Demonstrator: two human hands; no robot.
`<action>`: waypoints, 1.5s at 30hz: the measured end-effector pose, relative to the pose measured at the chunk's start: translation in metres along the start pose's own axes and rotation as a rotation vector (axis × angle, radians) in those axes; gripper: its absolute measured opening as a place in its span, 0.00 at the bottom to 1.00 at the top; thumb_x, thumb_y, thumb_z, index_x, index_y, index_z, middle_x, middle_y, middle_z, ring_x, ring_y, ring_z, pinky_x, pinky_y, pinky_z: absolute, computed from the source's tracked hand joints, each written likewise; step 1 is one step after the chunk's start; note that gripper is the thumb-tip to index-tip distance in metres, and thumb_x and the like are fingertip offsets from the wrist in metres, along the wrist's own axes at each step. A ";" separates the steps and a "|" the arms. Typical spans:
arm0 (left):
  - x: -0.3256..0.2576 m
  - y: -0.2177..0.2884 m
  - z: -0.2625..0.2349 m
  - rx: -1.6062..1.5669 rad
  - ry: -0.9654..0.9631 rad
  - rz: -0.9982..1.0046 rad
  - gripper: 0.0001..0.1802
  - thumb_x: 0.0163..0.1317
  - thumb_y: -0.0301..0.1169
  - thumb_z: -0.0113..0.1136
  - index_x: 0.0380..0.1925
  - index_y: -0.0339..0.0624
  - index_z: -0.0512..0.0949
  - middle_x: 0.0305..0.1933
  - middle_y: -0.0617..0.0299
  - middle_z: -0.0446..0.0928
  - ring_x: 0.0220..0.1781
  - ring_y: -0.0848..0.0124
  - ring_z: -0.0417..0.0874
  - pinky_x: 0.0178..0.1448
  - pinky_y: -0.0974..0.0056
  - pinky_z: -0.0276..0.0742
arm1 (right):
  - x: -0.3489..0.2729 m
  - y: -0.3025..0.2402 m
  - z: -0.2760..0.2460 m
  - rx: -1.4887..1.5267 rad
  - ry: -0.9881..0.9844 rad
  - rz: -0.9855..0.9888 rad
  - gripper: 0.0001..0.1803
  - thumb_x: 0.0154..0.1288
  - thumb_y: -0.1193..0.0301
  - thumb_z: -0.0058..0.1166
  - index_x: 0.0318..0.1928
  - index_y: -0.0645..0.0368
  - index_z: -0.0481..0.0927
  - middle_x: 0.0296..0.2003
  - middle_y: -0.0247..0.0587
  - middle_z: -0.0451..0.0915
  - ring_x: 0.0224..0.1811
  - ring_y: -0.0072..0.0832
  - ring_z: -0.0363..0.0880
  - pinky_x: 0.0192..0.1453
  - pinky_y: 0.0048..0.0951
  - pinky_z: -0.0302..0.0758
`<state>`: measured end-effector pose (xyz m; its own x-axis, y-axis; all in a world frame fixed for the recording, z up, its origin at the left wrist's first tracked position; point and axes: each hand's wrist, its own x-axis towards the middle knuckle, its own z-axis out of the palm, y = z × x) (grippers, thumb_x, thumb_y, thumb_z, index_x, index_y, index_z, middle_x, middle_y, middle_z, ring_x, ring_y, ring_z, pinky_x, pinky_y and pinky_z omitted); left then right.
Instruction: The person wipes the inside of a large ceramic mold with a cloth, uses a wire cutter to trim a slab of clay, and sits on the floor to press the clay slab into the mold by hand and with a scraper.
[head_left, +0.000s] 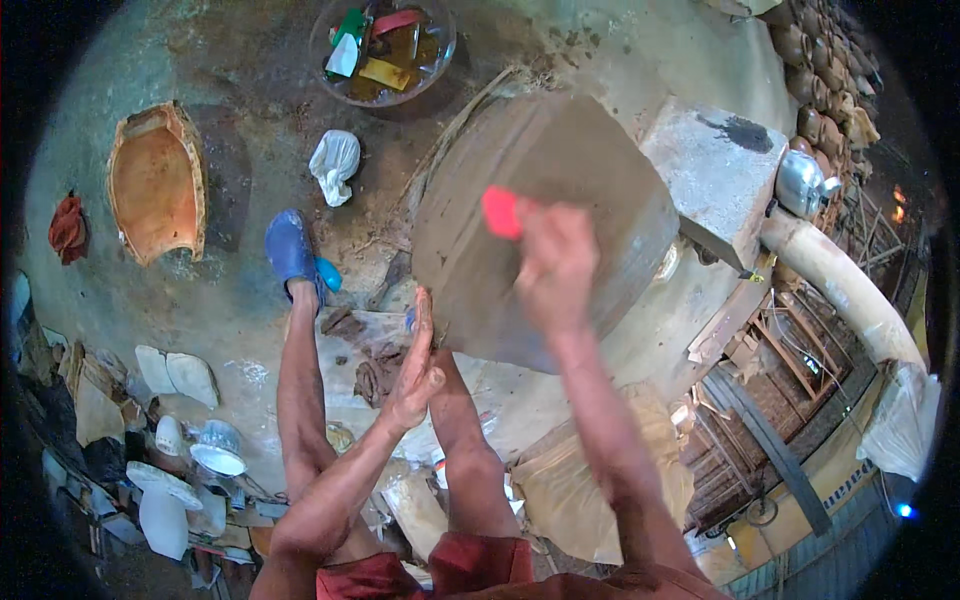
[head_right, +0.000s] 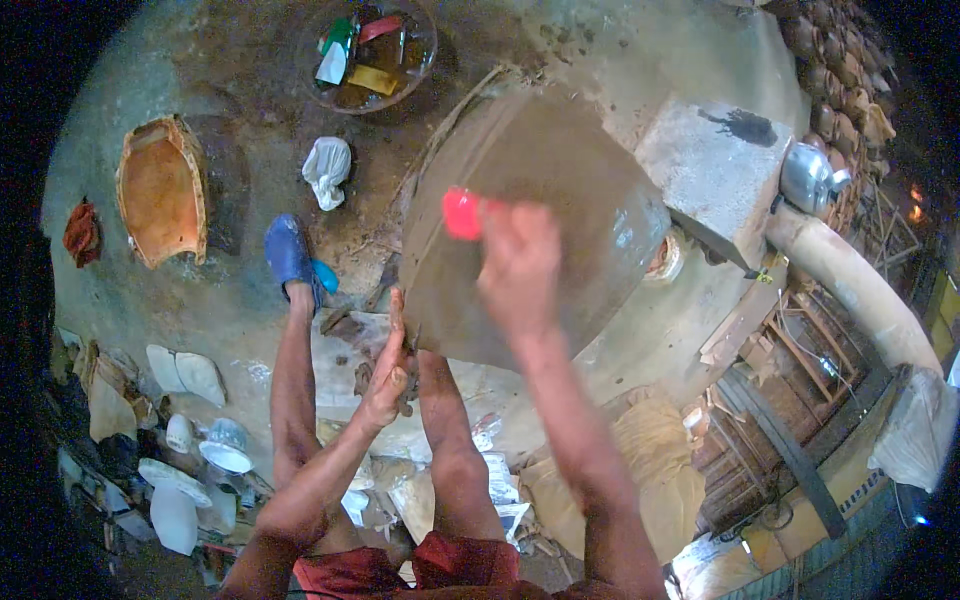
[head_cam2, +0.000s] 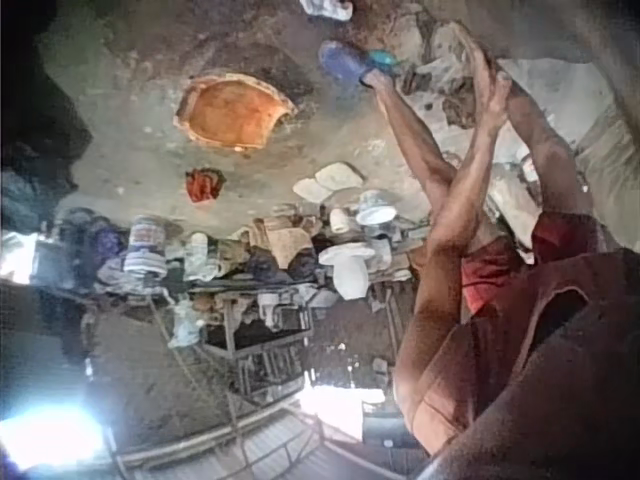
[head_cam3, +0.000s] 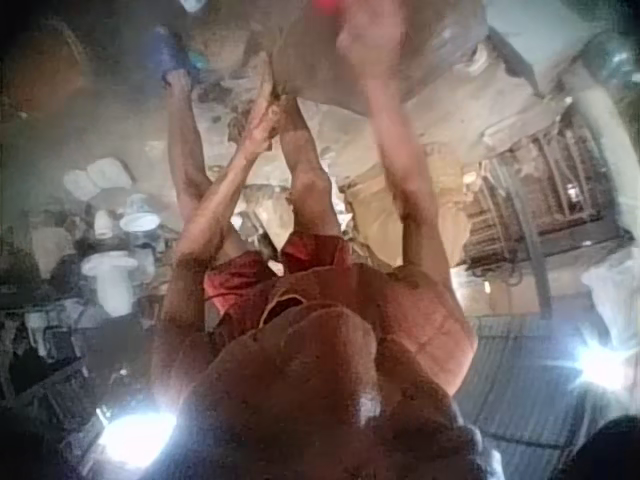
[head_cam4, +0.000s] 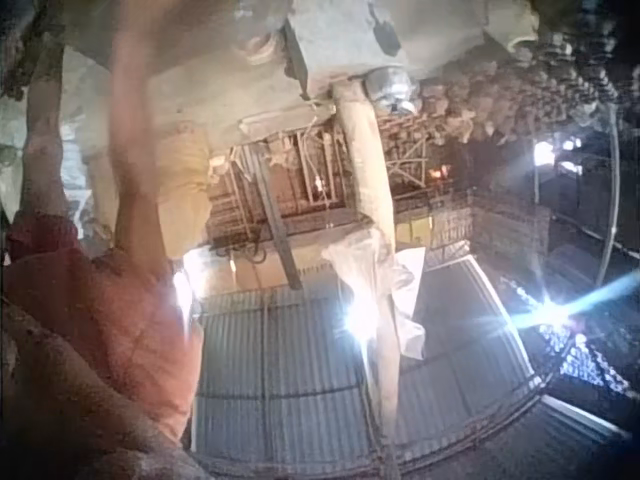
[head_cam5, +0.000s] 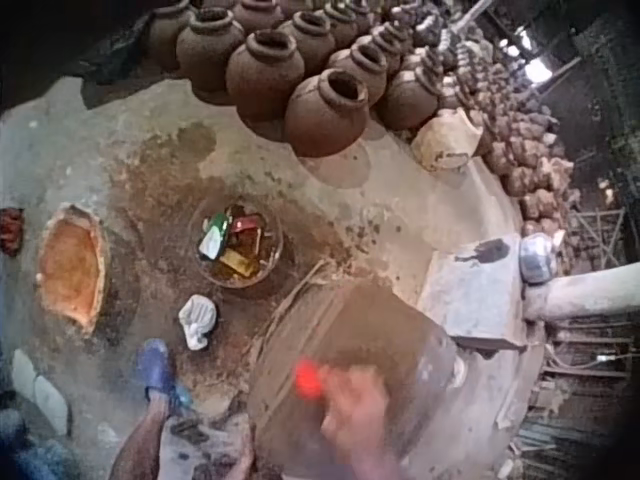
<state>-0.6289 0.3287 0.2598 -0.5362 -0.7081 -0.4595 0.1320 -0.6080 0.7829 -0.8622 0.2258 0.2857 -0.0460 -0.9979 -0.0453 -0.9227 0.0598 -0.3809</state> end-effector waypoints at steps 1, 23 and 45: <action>0.002 -0.001 0.002 -0.023 -0.009 -0.002 0.61 0.71 0.70 0.42 0.81 0.31 0.32 0.88 0.45 0.25 0.88 0.55 0.24 0.87 0.51 0.22 | -0.027 -0.016 0.000 -0.017 -0.091 -0.025 0.23 0.59 0.81 0.62 0.57 0.56 0.86 0.39 0.45 0.80 0.45 0.44 0.80 0.49 0.42 0.77; 0.005 0.008 0.015 -0.471 0.077 -0.206 0.63 0.65 0.76 0.44 0.84 0.50 0.31 0.89 0.63 0.27 0.89 0.61 0.29 0.87 0.47 0.26 | -0.048 0.003 0.002 -0.070 0.124 0.132 0.23 0.62 0.82 0.57 0.57 0.55 0.86 0.41 0.43 0.82 0.48 0.46 0.79 0.53 0.48 0.77; -0.040 0.064 -0.117 -0.196 0.491 -0.215 0.42 0.78 0.62 0.41 0.84 0.74 0.36 0.89 0.66 0.37 0.89 0.54 0.39 0.86 0.40 0.34 | -0.159 -0.081 -0.057 0.357 0.379 0.854 0.17 0.69 0.67 0.65 0.53 0.65 0.84 0.43 0.51 0.82 0.45 0.45 0.82 0.51 0.43 0.78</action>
<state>-0.5014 0.2757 0.2787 -0.1239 -0.6166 -0.7775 0.2400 -0.7789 0.5795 -0.8018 0.3783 0.3764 -0.8164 -0.5551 -0.1595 -0.3573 0.7023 -0.6157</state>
